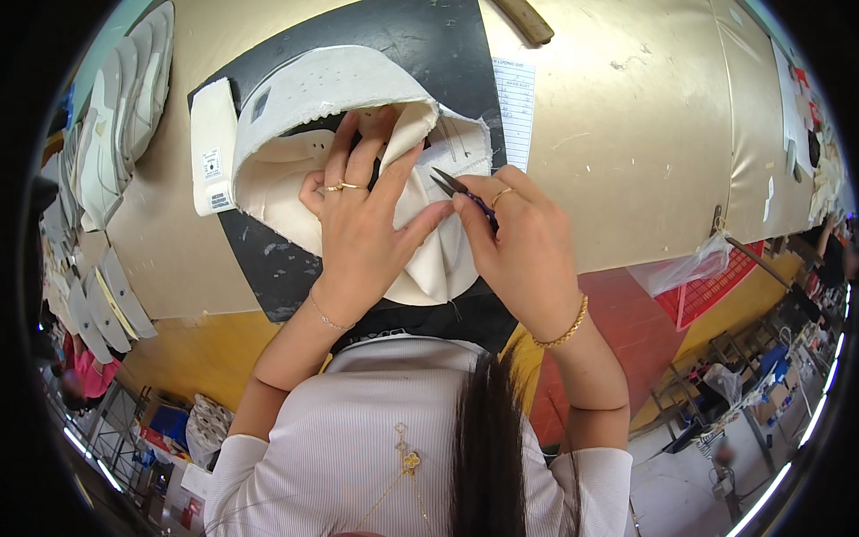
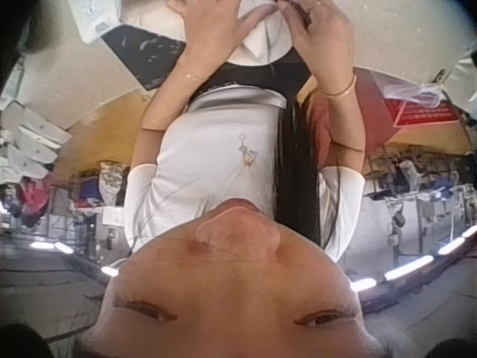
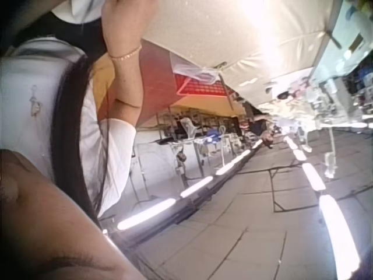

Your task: The person trims excess material from a white shoe upper using a small blade. They rotate the shoe to access different edges and carefully cut along seams and openings.

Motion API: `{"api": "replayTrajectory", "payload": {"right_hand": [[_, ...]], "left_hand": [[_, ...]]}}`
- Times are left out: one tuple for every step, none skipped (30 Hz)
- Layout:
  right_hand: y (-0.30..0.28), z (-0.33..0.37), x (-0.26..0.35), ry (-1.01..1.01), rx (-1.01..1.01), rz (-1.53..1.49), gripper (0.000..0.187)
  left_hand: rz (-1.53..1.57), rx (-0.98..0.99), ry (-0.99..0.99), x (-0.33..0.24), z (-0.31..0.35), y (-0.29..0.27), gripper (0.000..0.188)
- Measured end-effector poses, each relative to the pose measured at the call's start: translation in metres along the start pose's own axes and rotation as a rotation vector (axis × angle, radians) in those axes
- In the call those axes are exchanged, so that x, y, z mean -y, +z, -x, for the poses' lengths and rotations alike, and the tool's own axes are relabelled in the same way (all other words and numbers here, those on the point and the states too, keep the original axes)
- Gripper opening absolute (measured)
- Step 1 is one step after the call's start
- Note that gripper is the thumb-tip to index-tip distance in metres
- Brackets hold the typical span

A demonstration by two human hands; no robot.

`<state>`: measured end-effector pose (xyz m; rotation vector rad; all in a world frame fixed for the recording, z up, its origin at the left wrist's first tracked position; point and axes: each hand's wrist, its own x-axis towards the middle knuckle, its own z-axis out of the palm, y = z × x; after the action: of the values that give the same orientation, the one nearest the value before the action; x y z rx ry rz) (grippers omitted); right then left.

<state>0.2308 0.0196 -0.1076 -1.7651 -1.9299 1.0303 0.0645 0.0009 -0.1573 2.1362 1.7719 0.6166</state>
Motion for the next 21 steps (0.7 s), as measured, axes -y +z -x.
{"api": "replayTrajectory", "payload": {"right_hand": [[0.000,-0.001,0.000,-0.006,0.003,0.007,0.016],[-0.001,-0.002,0.001,-0.013,0.007,0.014,0.016],[-0.002,-0.003,0.001,-0.011,0.019,0.026,0.015],[-0.003,-0.004,0.002,-0.009,0.031,0.038,0.015],[-0.004,-0.005,0.003,-0.008,0.044,0.050,0.015],[-0.003,-0.007,0.003,-0.018,0.040,0.059,0.014],[-0.002,-0.010,0.002,-0.028,0.036,0.068,0.013],[-0.002,-0.012,0.002,-0.039,0.032,0.076,0.013],[0.000,-0.011,0.001,-0.048,0.007,0.067,0.012],[0.004,-0.008,-0.002,-0.057,-0.018,0.057,0.012],[0.009,-0.005,-0.005,-0.066,-0.042,0.047,0.011],[0.017,-0.003,-0.012,-0.109,-0.089,0.033,0.011],[0.025,0.001,-0.019,-0.147,-0.140,0.025,0.011],[0.030,0.004,-0.023,-0.184,-0.191,0.016,0.011],[0.034,0.006,-0.023,-0.181,-0.219,0.035,0.010],[0.038,0.008,-0.021,-0.177,-0.247,0.054,0.009],[0.041,0.009,-0.021,-0.174,-0.275,0.074,0.008],[0.042,0.005,-0.027,-0.107,-0.366,-0.030,0.007],[0.044,-0.005,-0.034,-0.040,-0.457,-0.135,0.007],[0.043,-0.008,-0.033,-0.029,-0.464,-0.200,0.007],[0.042,-0.012,-0.031,-0.019,-0.473,-0.266,0.007]], "left_hand": [[0.000,-0.001,-0.001,0.000,0.000,0.000,0.055],[0.002,0.008,0.001,0.001,0.001,0.000,0.057],[0.006,0.017,0.003,0.002,0.001,0.000,0.060],[0.010,0.027,0.006,0.002,0.001,0.001,0.063],[0.007,0.022,0.000,0.002,0.001,0.001,0.061],[0.002,0.011,-0.003,0.002,-0.001,0.001,0.059],[-0.004,-0.001,-0.007,0.003,-0.002,0.002,0.057],[-0.011,-0.005,0.000,0.004,-0.004,0.002,0.058],[-0.012,-0.001,0.006,0.004,-0.004,0.002,0.059],[-0.014,0.002,0.012,0.004,-0.004,0.002,0.060],[-0.015,0.002,0.014,0.004,-0.004,0.003,0.061],[-0.022,-0.001,0.013,0.005,-0.003,0.005,0.061],[-0.022,-0.003,0.016,0.005,-0.003,0.006,0.061],[-0.036,0.002,0.021,0.005,-0.003,0.006,0.065],[-0.053,0.007,0.025,0.006,-0.002,0.006,0.068],[-0.070,0.012,0.030,0.006,-0.002,0.006,0.071],[-0.071,0.012,0.028,0.006,-0.003,0.006,0.072],[-0.074,0.010,0.027,0.005,-0.003,0.005,0.072],[-0.076,0.008,0.026,0.005,-0.003,0.004,0.072],[-0.074,0.011,0.026,0.004,-0.002,0.004,0.072],[-0.074,0.009,0.026,0.005,-0.002,0.005,0.072]]}}
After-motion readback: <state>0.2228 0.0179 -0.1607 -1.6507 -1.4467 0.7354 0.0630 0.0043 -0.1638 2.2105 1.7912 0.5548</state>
